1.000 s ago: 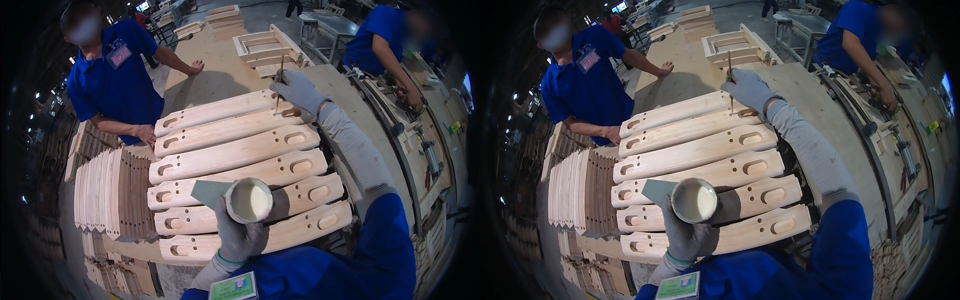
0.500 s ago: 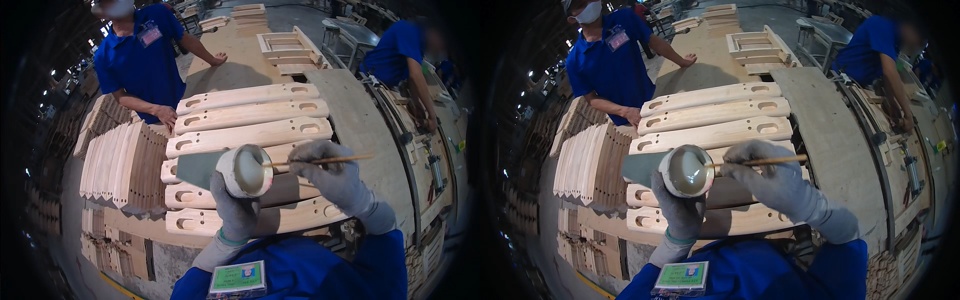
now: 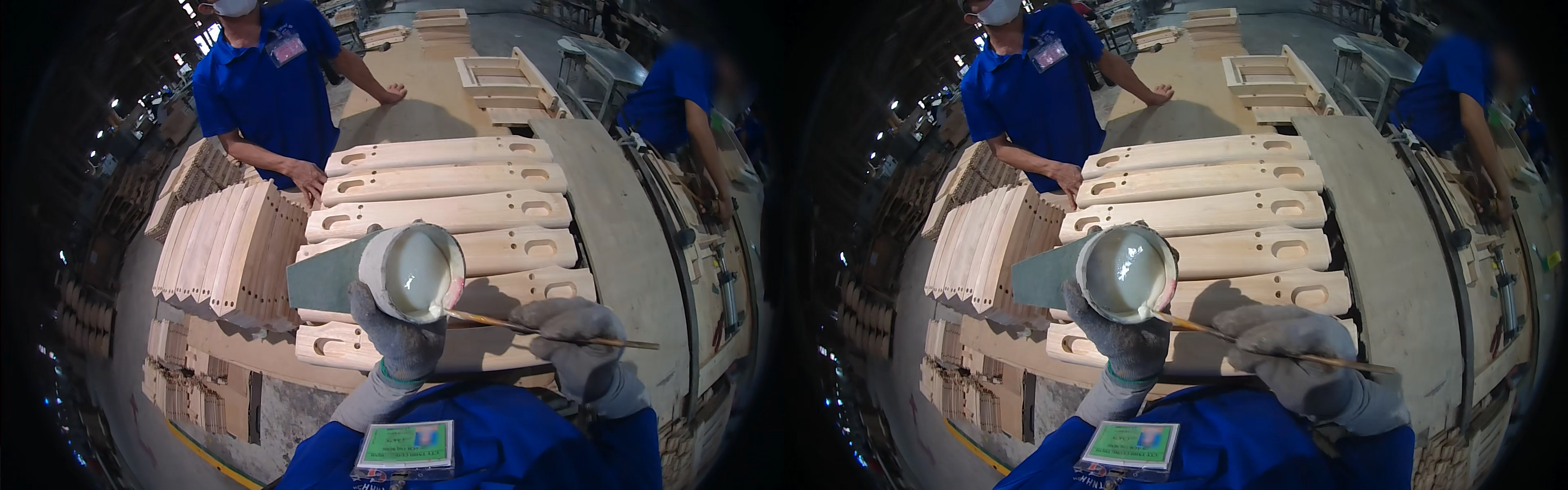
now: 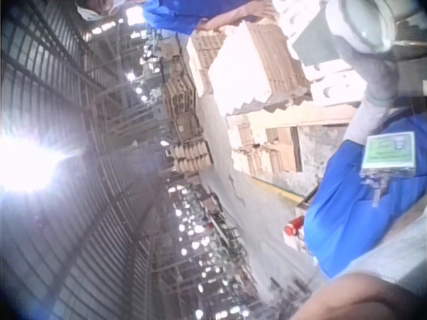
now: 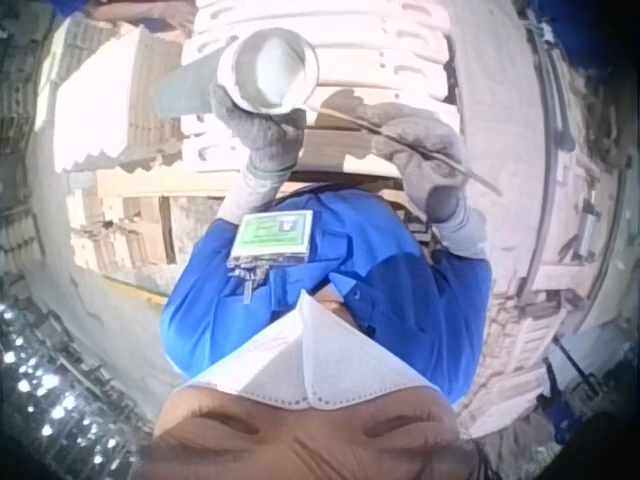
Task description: The person applies white glue to the edges and holes of stacked wooden furniture components using a small brush and container. They repeatedly dip the brush into the container and apply glue to multiple pieces on a workbench in a factory setting.
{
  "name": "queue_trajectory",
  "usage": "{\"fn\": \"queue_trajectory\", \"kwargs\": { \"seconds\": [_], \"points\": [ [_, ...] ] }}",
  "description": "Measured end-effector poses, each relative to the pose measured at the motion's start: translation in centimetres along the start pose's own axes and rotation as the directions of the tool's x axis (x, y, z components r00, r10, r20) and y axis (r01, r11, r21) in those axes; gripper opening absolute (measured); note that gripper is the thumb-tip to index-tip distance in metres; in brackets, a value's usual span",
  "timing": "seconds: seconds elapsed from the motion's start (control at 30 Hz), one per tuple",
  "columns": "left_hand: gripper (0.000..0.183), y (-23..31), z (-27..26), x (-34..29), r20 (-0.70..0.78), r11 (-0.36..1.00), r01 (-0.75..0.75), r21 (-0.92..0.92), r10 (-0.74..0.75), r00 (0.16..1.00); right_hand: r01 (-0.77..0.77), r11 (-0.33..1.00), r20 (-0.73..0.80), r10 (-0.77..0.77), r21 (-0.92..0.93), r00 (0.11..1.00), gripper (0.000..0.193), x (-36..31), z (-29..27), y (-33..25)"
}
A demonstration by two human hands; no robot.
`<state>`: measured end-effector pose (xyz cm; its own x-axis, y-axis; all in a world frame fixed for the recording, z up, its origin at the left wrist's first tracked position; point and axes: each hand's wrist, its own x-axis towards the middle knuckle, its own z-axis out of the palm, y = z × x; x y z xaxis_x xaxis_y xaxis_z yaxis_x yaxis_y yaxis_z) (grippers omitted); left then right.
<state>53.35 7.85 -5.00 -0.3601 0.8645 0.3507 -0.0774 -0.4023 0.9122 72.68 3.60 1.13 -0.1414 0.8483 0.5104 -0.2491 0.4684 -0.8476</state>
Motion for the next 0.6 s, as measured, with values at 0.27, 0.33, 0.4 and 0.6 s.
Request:
{"fn": "queue_trajectory", "kwargs": {
  "seconds": [0.27, 0.33, 0.4, 0.6],
  "points": [
    [0.059, 1.7, 1.4, 0.7, 0.101, 0.779, 0.299, -0.551, -0.293, 0.951, -0.022, 0.998, 0.048, 0.024, -0.06, 0.999, 0.022, 0.5, 0.1, 0.6],
    [0.061, 1.4, 1.6, 0.6, 0.123, 0.749, 0.346, -0.565, -0.338, 0.933, -0.108, 0.983, -0.037, 0.115, 0.148, 0.993, 0.02, 0.1, 0.7, 0.2],
    [0.06, 1.1, 2.0, 0.6, 0.124, 0.715, 0.36, -0.599, -0.361, 0.924, -0.107, 0.992, -0.088, 0.112, 0.061, 0.99, 0.018, 0.7, 0.2, 0.5],
    [0.06, -1.5, 1.8, -0.6, 0.325, 0.895, -0.286, 0.343, 0.173, 0.93, -0.254, 0.938, -0.293, 0.18, -0.237, 0.939, 0.015, 10.2, -4.9, 1.7]
  ]
}}
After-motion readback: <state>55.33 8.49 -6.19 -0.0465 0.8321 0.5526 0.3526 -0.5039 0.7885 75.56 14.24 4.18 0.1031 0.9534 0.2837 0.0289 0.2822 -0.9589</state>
